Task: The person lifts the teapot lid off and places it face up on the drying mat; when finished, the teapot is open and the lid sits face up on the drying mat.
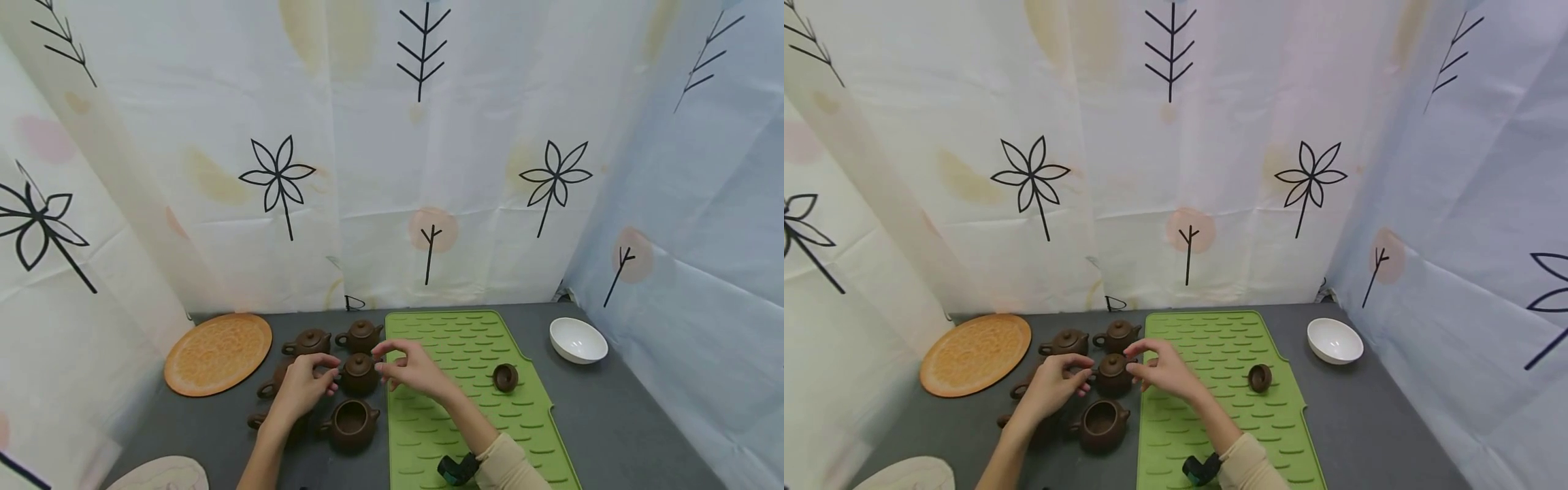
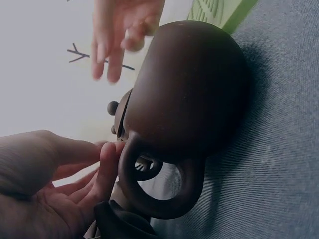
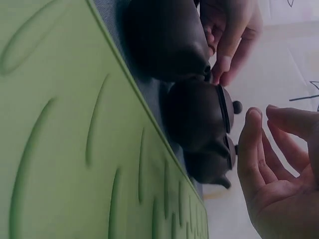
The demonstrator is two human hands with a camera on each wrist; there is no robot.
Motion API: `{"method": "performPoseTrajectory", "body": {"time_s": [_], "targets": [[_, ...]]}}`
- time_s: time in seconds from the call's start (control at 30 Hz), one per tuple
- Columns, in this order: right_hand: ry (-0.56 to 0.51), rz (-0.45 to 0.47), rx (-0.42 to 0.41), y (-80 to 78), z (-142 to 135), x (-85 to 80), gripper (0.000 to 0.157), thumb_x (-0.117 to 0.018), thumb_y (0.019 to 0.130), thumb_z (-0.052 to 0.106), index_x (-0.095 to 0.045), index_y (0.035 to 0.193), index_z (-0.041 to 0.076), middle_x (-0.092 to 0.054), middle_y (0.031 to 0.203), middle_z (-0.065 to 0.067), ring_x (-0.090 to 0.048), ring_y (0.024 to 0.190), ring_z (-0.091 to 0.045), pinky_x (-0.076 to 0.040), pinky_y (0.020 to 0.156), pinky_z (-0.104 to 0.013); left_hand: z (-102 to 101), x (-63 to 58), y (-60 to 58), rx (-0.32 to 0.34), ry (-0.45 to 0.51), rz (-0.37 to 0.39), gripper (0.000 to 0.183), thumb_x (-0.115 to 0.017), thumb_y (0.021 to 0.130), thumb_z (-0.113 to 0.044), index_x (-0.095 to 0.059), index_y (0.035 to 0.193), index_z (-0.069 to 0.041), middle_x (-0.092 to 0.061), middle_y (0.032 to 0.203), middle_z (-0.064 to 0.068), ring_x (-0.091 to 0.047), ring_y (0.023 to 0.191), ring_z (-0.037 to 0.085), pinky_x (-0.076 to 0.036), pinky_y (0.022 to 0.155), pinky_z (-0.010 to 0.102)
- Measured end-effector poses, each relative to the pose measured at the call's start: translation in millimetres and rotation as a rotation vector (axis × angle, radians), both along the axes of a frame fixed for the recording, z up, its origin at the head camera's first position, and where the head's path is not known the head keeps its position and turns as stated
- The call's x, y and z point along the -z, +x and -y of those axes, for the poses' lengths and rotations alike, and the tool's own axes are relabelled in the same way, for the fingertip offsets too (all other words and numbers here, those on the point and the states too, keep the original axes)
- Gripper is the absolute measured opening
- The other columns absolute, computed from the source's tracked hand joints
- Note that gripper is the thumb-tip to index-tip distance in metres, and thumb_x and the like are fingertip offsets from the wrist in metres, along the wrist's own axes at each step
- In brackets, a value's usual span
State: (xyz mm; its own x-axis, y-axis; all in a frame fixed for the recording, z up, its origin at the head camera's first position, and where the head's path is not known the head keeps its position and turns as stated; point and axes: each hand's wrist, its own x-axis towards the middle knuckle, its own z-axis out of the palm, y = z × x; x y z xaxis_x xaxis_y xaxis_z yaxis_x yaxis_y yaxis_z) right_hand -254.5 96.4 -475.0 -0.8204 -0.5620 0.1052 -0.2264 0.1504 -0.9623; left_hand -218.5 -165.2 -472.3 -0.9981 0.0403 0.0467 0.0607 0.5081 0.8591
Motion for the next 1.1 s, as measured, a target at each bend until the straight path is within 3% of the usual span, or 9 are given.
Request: {"method": "performPoseTrajectory", "body": {"time_s": [0.13,0.4,0.5,0.73,0.87,1.1], "targets": [[0.013,-0.008,0.024,-7.7,18,5.5,0.037,-0.071,0.105,0.012,-0.068,0.139,-0.002,-0.069,0.132,-0.033,-0.076,0.088,-0.048,-0.064,0.071,-0.059,-1,3.1,-3.0,0.005,0.005,0.007,0.015,-0.071,0.101,0.002,-0.079,0.114,0.002,-0.081,0.084,0.013,-0.078,0.066,0.021,-0.065,0.064,0.034],[0.04,-0.067,0.126,-14.6,40,13.5,0.028,-0.075,0.102,0.011,-0.076,0.125,-0.004,-0.068,0.135,-0.025,-0.073,0.064,-0.016,-0.064,0.059,-0.054,-6,8.1,-6.5,-0.025,-0.006,0.007,0.014,-0.069,0.101,0.003,-0.08,0.111,0.001,-0.08,0.08,0.012,-0.076,0.062,0.017,-0.063,0.061,0.03],[0.036,-0.085,0.135,-14.2,43,14.4,0.025,-0.075,0.102,0.01,-0.076,0.122,-0.005,-0.068,0.132,-0.025,-0.071,0.062,-0.013,-0.063,0.058,-0.057,-7,8.4,-5.9,-0.038,-0.016,0.001,0.014,-0.069,0.1,0.004,-0.08,0.109,0.001,-0.08,0.08,0.013,-0.076,0.061,0.017,-0.063,0.06,0.031],[0.032,-0.121,0.153,-10.6,43,11.1,0.019,-0.075,0.103,0.012,-0.078,0.117,0.0,-0.066,0.135,-0.023,-0.067,0.068,-0.014,-0.062,0.06,-0.06,-7,9.8,-5.5,-0.042,-0.022,0.001,0.014,-0.068,0.1,0.005,-0.079,0.108,0.002,-0.08,0.081,0.013,-0.076,0.061,0.017,-0.063,0.059,0.031],[0.011,-0.097,0.151,-7.1,38,6.7,0.019,-0.073,0.105,0.014,-0.076,0.12,0.003,-0.061,0.14,-0.023,-0.064,0.063,-0.018,-0.063,0.063,-0.06,-7,9.7,-5.7,-0.044,-0.026,-0.006,0.015,-0.067,0.101,0.005,-0.079,0.108,0.002,-0.08,0.082,0.012,-0.075,0.062,0.016,-0.063,0.059,0.03],[-0.008,-0.063,0.125,-0.6,25,1.7,0.021,-0.07,0.107,0.014,-0.071,0.125,0.002,-0.07,0.114,-0.029,-0.069,0.065,-0.025,-0.064,0.069,-0.06,-8,9.1,-4.4,-0.055,-0.033,-0.009,0.015,-0.068,0.101,0.005,-0.079,0.108,0.002,-0.08,0.084,0.013,-0.075,0.062,0.016,-0.062,0.059,0.03]]}}
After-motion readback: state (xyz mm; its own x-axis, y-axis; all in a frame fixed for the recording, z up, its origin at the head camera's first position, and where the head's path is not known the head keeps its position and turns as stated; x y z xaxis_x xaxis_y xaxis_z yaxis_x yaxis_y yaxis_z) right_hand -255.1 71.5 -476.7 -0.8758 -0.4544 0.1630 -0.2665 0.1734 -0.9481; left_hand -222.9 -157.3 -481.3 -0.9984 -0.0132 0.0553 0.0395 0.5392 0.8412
